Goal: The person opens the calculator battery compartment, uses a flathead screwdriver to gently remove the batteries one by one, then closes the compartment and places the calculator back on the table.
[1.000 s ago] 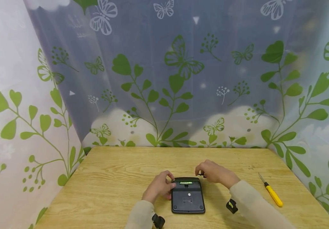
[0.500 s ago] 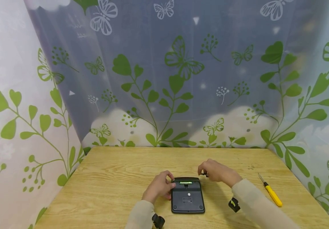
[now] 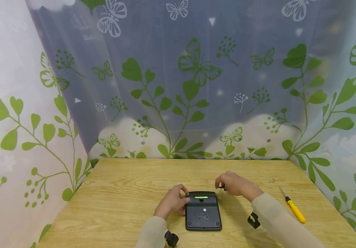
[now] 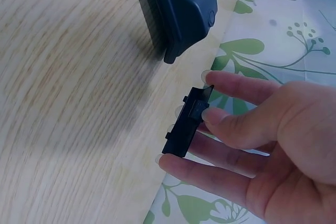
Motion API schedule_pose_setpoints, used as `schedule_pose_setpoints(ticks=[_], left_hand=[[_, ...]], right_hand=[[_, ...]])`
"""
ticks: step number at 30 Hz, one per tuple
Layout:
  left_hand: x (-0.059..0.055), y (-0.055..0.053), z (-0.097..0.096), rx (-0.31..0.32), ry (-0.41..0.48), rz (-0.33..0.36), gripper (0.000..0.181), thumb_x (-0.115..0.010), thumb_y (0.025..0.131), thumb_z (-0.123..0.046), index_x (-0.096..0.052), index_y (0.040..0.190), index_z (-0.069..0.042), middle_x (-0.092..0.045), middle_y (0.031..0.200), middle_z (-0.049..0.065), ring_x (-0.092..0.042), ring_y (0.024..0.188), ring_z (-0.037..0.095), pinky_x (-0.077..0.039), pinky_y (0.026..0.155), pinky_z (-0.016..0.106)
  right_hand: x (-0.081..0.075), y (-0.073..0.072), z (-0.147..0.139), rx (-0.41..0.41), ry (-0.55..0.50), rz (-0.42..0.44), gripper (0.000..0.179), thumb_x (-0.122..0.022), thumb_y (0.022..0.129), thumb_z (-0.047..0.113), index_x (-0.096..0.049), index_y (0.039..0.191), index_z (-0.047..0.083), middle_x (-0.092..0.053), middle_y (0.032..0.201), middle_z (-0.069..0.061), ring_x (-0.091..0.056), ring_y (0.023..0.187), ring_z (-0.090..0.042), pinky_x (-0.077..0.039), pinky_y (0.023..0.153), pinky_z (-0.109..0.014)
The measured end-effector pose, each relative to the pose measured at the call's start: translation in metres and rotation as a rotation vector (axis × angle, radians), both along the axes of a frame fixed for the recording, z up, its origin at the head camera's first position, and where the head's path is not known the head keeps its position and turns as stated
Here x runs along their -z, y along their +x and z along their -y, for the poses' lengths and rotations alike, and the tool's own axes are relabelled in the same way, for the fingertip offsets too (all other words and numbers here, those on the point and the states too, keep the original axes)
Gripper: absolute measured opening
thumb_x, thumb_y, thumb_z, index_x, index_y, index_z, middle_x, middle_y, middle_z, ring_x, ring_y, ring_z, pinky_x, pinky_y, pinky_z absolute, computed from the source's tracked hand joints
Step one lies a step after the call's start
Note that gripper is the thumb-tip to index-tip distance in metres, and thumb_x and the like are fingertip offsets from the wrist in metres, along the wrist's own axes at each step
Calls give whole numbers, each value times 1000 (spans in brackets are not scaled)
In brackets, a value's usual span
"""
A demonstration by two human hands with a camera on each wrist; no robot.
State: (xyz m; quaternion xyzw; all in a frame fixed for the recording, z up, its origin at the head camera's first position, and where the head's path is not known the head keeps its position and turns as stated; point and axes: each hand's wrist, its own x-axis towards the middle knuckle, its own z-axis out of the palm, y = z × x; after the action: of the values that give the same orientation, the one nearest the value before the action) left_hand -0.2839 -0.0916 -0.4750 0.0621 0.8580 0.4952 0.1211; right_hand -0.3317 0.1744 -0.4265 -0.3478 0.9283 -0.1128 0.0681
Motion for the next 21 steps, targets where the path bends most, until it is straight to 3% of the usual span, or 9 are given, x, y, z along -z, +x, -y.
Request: schedule_pose_setpoints(ticks=[21], left_hand=[[-2,2,0,7,-2,-11,18,-68,98,-4,-58,114,-3,-64,86,12,-68,60,22,-63,52,35]], right_hand=[[2,0,-6,26,-21,25,47,-55,85,-28,-78,106,8,-76,103,-10,-71,94,-31,-64,80,-41]])
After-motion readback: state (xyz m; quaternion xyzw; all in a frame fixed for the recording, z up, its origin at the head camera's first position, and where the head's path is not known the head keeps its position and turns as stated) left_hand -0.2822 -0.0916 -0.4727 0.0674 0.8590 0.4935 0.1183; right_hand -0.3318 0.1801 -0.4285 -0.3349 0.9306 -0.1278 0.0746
